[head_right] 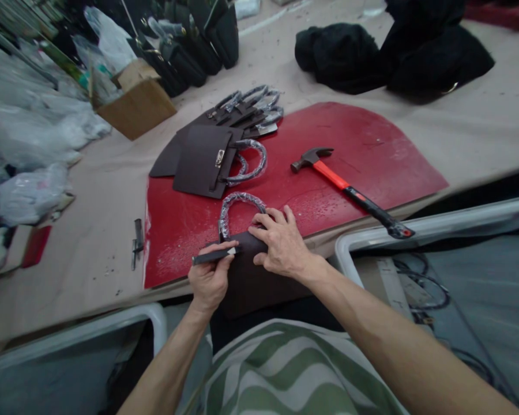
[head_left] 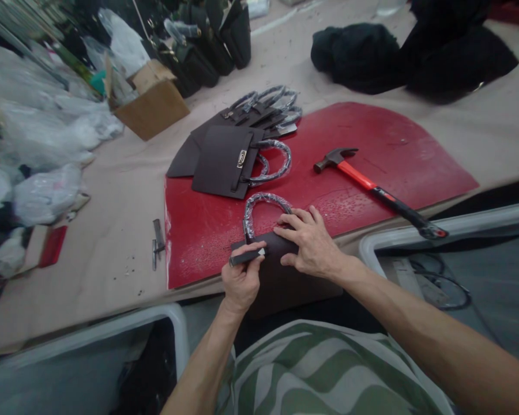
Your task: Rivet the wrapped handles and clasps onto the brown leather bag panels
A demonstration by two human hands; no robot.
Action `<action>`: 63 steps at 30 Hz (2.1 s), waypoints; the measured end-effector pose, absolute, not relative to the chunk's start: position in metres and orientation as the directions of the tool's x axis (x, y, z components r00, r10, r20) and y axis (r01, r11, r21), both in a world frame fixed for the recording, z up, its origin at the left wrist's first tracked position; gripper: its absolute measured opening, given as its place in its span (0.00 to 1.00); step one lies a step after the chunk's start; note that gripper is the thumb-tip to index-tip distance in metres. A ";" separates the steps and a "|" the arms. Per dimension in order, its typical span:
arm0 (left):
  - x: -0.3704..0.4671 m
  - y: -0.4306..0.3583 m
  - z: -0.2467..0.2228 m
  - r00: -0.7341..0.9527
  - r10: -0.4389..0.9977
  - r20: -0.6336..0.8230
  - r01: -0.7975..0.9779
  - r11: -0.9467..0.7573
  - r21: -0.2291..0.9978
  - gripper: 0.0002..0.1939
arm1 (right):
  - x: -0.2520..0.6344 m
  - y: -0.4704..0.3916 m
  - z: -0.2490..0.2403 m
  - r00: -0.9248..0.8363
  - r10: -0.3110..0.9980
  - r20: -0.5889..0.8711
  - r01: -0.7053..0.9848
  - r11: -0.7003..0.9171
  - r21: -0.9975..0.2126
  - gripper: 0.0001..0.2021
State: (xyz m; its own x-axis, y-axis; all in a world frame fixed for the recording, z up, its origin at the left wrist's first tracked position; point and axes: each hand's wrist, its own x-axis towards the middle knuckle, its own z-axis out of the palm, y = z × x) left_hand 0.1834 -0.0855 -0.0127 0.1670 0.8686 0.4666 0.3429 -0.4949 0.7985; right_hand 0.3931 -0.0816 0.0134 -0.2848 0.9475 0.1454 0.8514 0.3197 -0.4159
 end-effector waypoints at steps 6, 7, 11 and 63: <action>0.190 -0.083 -0.014 0.219 0.792 0.570 0.332 -0.609 0.720 0.10 | 0.394 -0.082 0.013 -0.280 0.949 0.148 0.839 0.316 -0.443 0.32; 0.190 -0.082 -0.015 0.231 0.783 0.577 0.336 -0.621 0.708 0.10 | 0.394 -0.082 0.013 -0.280 0.949 0.148 0.838 0.316 -0.445 0.32; 0.191 -0.081 -0.018 0.258 0.765 0.591 0.357 -0.643 0.677 0.11 | 0.394 -0.082 0.012 -0.280 0.948 0.150 0.840 0.317 -0.439 0.32; 0.210 -0.078 -0.019 0.271 0.751 0.602 0.540 -0.636 0.551 0.07 | 0.422 -0.081 0.019 -0.256 0.911 0.324 0.728 0.402 -0.556 0.24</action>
State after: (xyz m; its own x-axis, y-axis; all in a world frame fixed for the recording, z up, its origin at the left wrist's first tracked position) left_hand 0.2103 -0.0779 -0.0194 0.2709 0.7515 0.6015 0.5402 -0.6359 0.5512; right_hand 0.4216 -0.0814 0.0187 -0.2560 0.9107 0.3241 0.7277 0.4022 -0.5555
